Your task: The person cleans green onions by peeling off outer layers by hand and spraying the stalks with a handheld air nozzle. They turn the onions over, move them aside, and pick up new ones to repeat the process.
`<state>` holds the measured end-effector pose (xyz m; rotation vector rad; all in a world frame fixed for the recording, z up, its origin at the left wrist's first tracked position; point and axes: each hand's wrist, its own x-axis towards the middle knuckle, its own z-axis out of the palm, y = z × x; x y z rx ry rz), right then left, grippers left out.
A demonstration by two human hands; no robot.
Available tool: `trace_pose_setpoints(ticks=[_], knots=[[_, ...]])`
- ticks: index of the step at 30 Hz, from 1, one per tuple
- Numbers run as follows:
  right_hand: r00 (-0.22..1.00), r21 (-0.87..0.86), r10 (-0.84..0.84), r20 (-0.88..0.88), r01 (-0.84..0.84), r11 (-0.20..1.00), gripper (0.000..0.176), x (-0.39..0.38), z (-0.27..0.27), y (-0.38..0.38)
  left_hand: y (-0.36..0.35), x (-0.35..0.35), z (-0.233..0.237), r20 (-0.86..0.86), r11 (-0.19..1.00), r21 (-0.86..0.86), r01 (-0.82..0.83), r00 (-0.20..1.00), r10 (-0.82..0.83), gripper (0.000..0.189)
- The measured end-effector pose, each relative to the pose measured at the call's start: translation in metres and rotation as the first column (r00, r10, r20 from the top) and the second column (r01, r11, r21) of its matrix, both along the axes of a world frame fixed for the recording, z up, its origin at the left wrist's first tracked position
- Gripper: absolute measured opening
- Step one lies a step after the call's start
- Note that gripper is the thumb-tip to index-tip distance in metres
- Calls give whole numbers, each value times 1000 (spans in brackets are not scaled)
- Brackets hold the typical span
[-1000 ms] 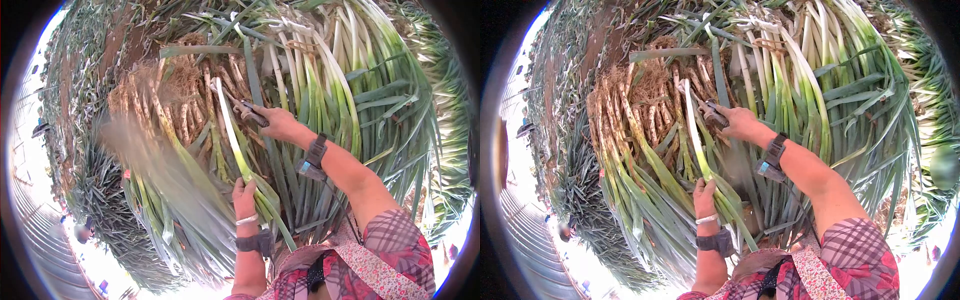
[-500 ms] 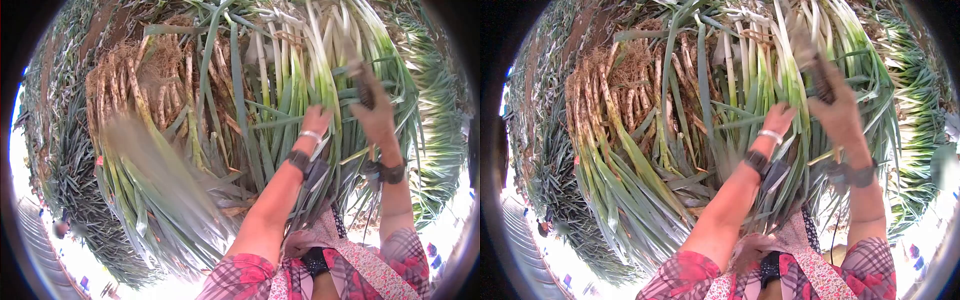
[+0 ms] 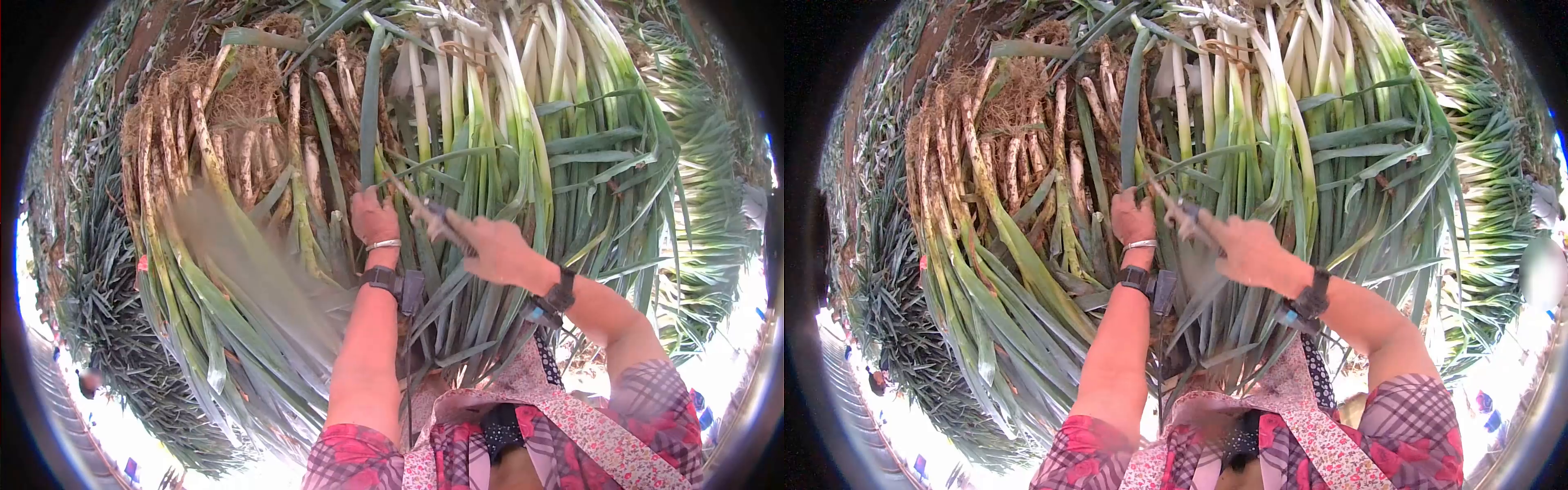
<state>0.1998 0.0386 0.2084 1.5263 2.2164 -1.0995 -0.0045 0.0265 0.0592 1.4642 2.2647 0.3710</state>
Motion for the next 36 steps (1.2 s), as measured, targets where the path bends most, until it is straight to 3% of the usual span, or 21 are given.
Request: trace_pose_setpoints(ticks=[1, 4, 7, 10, 12, 16, 17, 18, 20, 21, 22, 24, 27, 30, 32, 36], knots=[[995, -135, 100, 22, -96, 986, 75, -5, 7, -2, 1, 5, -3, 6, 999, -30, -26, 1000, 26, 39], [999, -46, 49, -8, -49, 998, 74, -11, -7, 2, 14, 19, -2, -33, 990, -115, -76, 997, 73, 39], [999, -28, 32, -2, -32, 999, 73, -19, -18, 11, 19, 20, -8, -175, 974, -202, -99, 982, 64, 46], [1000, -3, -1, -3, 1, 1000, 71, -27, -22, 25, 20, 14, -22, -138, 971, -229, -66, 990, 34, 48], [998, 33, -44, 35, 43, 999, 73, -32, -36, 33, 27, 15, -4, -16, 964, -256, -67, 998, 65, 57], [995, 123, -96, -1, 96, 988, 73, -47, -57, 68, 22, 18, -3, 27, 997, -21, -72, 997, 73, 54], [985, 170, -171, -30, 173, 970, 73, -49, -61, 74, 22, 19, 0, 225, 967, -193, -164, 952, 206, 55], [969, 214, -240, -60, 248, 945, 73, -50, -62, 78, 25, 17, -11, 228, 969, -188, -163, 952, 204, 55], [970, 182, -232, -71, 242, 953, 74, -45, -43, 67, 21, 9, -43, 318, 980, -186, -73, 939, 130, 58], [972, 145, -221, -84, 231, 962, 74, -42, -30, 58, 28, 9, -28, 513, 868, -337, -366, 701, 495, 56], [974, 125, -212, -83, 221, 967, 74, -37, -19, 47, 31, 10, -22, 501, 857, -353, -376, 698, 513, 56], [998, -1, -64, 27, 64, 998, 73, -23, 4, 20, 25, 13, -17, 430, 913, -342, -222, 827, 362, 49], [1000, -86, 15, 8, -14, 996, 73, -11, 33, 1, 18, 14, -17, 296, 936, -285, -205, 910, 289, 45], [999, -60, 0, -34, -2, 998, 72, -4, 32, -7, 8, 1, -10, 402, 902, -303, -308, 816, 414, 43], [997, -31, 2, -78, -4, 1000, 70, -7, 34, -7, 0, -14, -8, 575, 860, -425, -282, 650, 497, 43], [999, -53, -6, -47, 3, 999, 74, -24, 26, 1, -17, -19, -34, 622, 876, -361, -320, 617, 482, 43]])
